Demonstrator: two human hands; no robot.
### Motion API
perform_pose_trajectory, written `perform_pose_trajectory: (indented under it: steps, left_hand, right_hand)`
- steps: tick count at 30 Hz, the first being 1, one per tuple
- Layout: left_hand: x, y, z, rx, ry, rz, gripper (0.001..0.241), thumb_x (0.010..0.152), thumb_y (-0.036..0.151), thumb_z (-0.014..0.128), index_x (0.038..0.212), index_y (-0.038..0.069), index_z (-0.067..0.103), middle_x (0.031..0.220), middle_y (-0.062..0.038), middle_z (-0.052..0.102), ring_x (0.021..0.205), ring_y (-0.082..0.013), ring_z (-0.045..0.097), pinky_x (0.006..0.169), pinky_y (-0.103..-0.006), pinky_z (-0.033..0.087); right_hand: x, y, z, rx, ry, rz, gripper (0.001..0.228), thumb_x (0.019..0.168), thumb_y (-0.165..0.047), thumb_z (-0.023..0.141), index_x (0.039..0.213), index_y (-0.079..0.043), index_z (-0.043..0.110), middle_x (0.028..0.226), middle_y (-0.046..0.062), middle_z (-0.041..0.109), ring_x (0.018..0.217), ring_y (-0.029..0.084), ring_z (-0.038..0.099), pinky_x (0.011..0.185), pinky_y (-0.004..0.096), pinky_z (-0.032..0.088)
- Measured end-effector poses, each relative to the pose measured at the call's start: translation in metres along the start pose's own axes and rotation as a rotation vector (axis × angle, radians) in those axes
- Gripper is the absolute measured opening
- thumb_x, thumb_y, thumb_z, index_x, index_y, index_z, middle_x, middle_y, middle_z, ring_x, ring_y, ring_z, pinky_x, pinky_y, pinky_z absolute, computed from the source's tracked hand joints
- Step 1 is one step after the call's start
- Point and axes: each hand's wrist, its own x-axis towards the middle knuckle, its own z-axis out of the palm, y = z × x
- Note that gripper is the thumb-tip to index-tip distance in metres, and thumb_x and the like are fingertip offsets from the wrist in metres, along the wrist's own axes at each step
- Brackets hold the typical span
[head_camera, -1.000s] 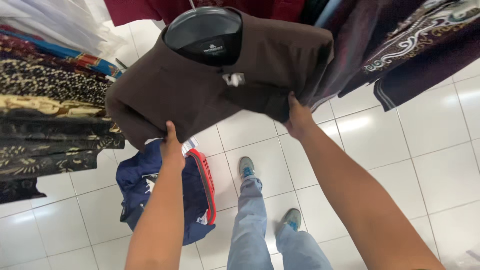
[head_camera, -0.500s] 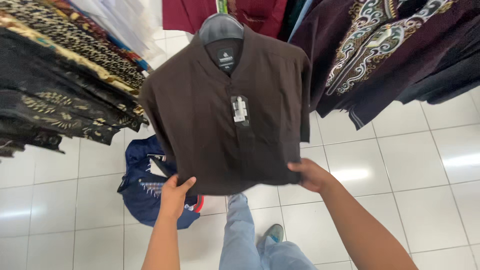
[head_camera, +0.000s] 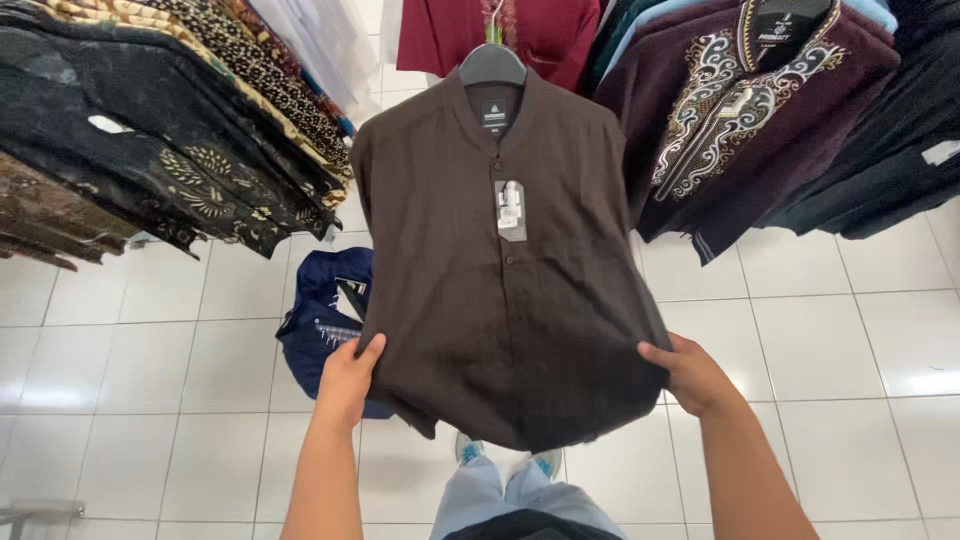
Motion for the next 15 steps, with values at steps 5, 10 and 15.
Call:
perform_pose_trajectory:
  steps: [5, 10, 15]
  left_hand:
    - [-0.024, 0.006, -0.005, -0.525, -0.162, -0.021, 0.022, 0.077, 0.001, 0.070, 0.098, -0.004, 0.064, 0.093, -0.019, 0.067, 0.089, -0.0307, 0.065, 0.079, -0.0431, 0.052]
    - [-0.064, 0.052, -0.008, -0.336, -0.244, 0.032, 0.025, 0.070, -0.005, 0.076, 0.093, -0.008, 0.066, 0.085, -0.015, 0.065, 0.079, -0.0231, 0.060, 0.073, -0.0361, 0.051]
    - [-0.035, 0.066, -0.031, -0.193, -0.107, 0.254, 0.012, 0.083, 0.016, 0.070, 0.091, 0.007, 0.068, 0.076, -0.001, 0.064, 0.068, -0.0089, 0.059, 0.062, -0.0209, 0.049]
  right_hand:
    - [-0.058, -0.015, 0.003, 0.188, -0.198, -0.151, 0.025, 0.076, -0.007, 0.067, 0.098, 0.003, 0.063, 0.082, 0.022, 0.065, 0.083, 0.038, 0.066, 0.077, 0.052, 0.050]
    - [-0.075, -0.015, 0.018, 0.202, -0.225, -0.354, 0.016, 0.082, -0.010, 0.063, 0.096, -0.002, 0.062, 0.078, 0.017, 0.065, 0.077, 0.031, 0.066, 0.075, 0.047, 0.051]
    - [-0.059, -0.019, 0.016, 0.180, -0.117, -0.528, 0.022, 0.091, -0.019, 0.058, 0.107, -0.004, 0.058, 0.100, 0.017, 0.064, 0.099, 0.030, 0.062, 0.093, 0.049, 0.044]
